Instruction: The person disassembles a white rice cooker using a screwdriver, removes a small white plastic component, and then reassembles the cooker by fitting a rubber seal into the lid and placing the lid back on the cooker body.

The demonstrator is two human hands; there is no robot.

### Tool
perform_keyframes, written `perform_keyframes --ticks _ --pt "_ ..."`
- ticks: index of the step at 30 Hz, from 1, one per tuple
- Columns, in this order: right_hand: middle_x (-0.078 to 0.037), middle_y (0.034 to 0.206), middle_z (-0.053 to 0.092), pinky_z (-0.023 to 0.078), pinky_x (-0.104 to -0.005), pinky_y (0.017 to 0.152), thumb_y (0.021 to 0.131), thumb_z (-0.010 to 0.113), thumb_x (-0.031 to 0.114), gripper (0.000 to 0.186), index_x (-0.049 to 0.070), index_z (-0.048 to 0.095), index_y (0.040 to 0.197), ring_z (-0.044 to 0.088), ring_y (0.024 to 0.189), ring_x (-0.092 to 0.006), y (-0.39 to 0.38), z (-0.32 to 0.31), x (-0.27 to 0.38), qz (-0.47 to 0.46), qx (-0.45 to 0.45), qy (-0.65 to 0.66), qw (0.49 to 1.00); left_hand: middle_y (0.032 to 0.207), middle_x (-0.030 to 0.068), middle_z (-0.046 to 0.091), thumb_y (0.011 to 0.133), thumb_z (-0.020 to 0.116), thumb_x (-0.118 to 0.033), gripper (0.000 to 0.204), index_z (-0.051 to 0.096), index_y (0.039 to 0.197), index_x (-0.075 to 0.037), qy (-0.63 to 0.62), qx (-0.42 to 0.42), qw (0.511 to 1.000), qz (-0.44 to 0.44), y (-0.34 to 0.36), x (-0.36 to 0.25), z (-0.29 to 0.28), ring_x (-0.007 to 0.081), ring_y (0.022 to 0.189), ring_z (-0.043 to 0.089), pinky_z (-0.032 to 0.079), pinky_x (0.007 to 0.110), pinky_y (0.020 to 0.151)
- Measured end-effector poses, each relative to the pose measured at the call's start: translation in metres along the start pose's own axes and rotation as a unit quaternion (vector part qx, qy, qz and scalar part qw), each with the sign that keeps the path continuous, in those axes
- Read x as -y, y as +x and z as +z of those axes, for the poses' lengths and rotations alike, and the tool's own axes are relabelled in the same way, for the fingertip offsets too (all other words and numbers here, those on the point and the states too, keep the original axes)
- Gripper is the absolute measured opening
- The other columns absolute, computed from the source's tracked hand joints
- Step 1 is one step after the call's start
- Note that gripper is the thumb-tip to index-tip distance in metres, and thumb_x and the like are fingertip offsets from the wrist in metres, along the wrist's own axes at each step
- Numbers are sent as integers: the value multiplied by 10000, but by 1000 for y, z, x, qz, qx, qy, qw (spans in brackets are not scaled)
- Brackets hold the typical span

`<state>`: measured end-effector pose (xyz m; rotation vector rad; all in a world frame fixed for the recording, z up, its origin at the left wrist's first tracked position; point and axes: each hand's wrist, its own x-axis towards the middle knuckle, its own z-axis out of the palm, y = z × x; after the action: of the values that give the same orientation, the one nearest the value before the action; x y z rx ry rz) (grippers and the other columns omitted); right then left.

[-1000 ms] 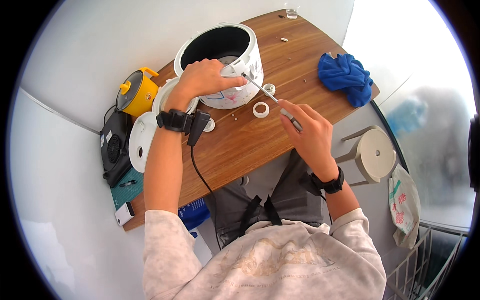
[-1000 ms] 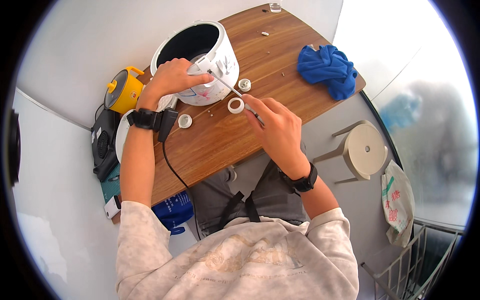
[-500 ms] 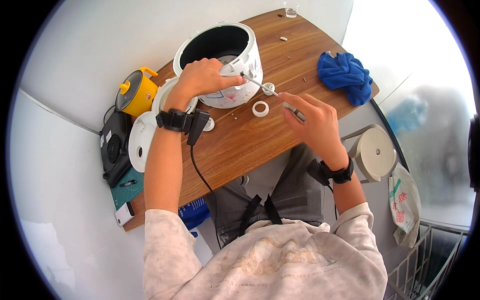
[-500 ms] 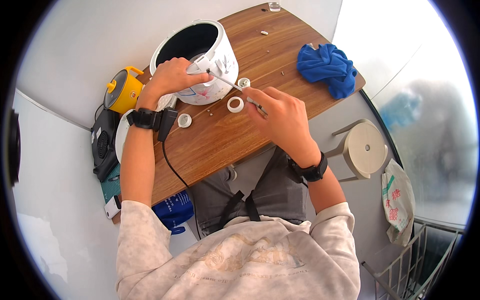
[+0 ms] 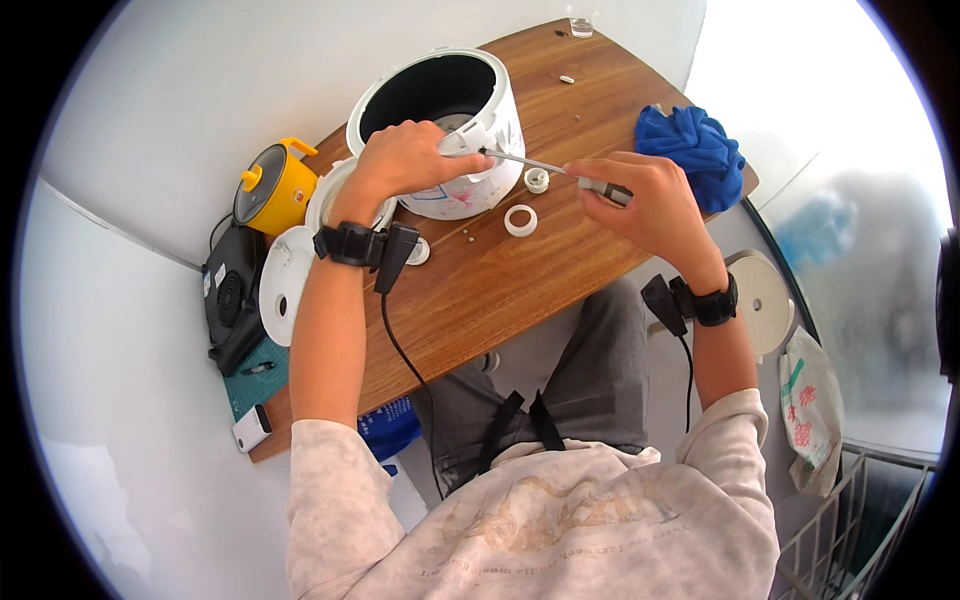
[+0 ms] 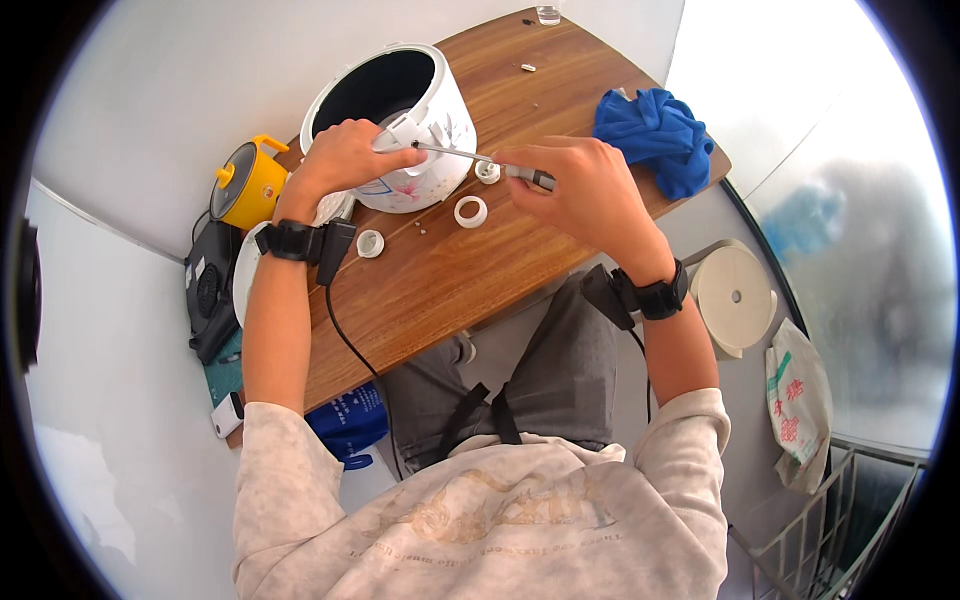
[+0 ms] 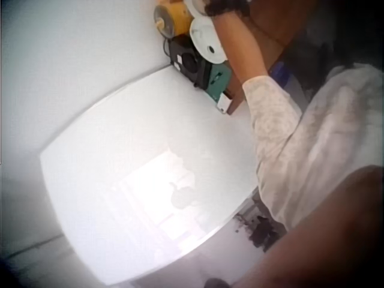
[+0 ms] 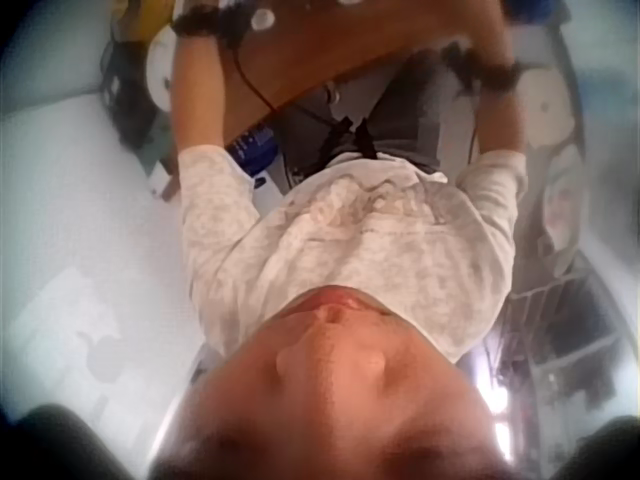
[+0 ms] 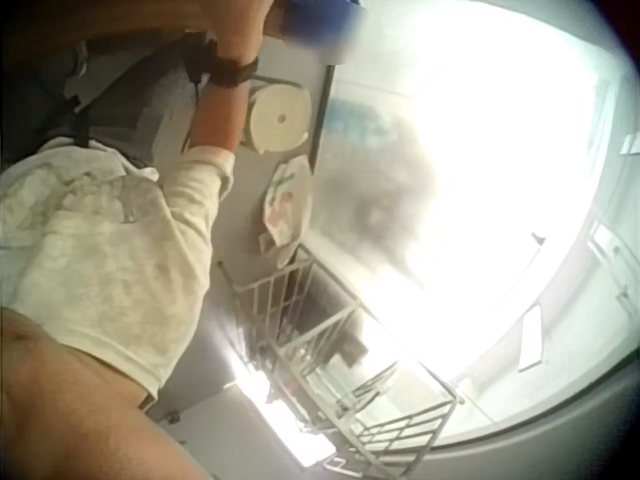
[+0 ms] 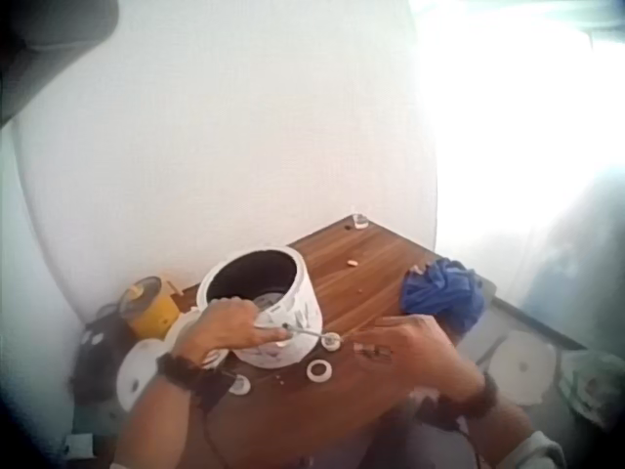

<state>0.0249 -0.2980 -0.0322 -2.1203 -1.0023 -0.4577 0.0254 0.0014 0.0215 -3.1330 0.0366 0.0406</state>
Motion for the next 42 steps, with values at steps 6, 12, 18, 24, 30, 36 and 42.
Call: perform_keyframes --ticks 6,12,18,24,30,36,42 --pt "-126 875 751 550 -363 673 846 759 182 235 115 791 1069 695 736 -298 24 -24 -2 -55 57 -45 996 711 149 718 729 579 -901 897 746 782 -22 -7 39 999 0 3 -3 -5 313 729 740 575 407 671" --pt "-158 919 747 553 -390 735 863 766 176 276 86 771 1124 686 784 -359 41 -35 -4 -101 106 -39 988 737 167 723 700 730 -757 754 749 813 -11 8 6 1000 23 2 4 0 326 726 731 577 411 680" --pt "-193 917 736 540 -379 693 891 763 197 314 80 755 1183 681 754 -349 26 -25 -6 -16 142 44 989 734 183 705 688 834 -610 660 747 850 24 -20 1 999 33 -1 -1 -4 331 690 704 547 406 655" --pt "-217 828 691 495 -339 622 927 753 209 335 77 737 1235 618 637 -204 -14 21 5 132 82 234 960 763 173 730 687 789 -665 678 761 843 -7 -14 20 1000 20 -1 2 -3 346 747 734 582 418 698" --pt "-32 817 639 406 -247 497 1031 644 256 427 94 597 1423 537 591 -97 -45 71 53 343 45 624 701 755 178 727 690 776 -666 686 758 840 3 -17 5 1000 23 1 2 0 354 744 731 581 419 693" --pt "-34 833 594 326 -215 435 1079 544 349 449 165 489 1485 473 520 -78 -47 98 93 350 -8 823 447 709 187 699 699 802 -608 651 756 855 22 -13 -18 1000 17 2 2 0 353 698 707 552 423 676" --pt "-38 844 600 365 -215 459 1090 511 349 418 166 486 1465 451 502 -85 -48 104 87 328 -4 867 375 802 198 732 712 783 -645 682 765 909 8 -20 1 1000 4 6 2 2 365 797 730 565 435 727"
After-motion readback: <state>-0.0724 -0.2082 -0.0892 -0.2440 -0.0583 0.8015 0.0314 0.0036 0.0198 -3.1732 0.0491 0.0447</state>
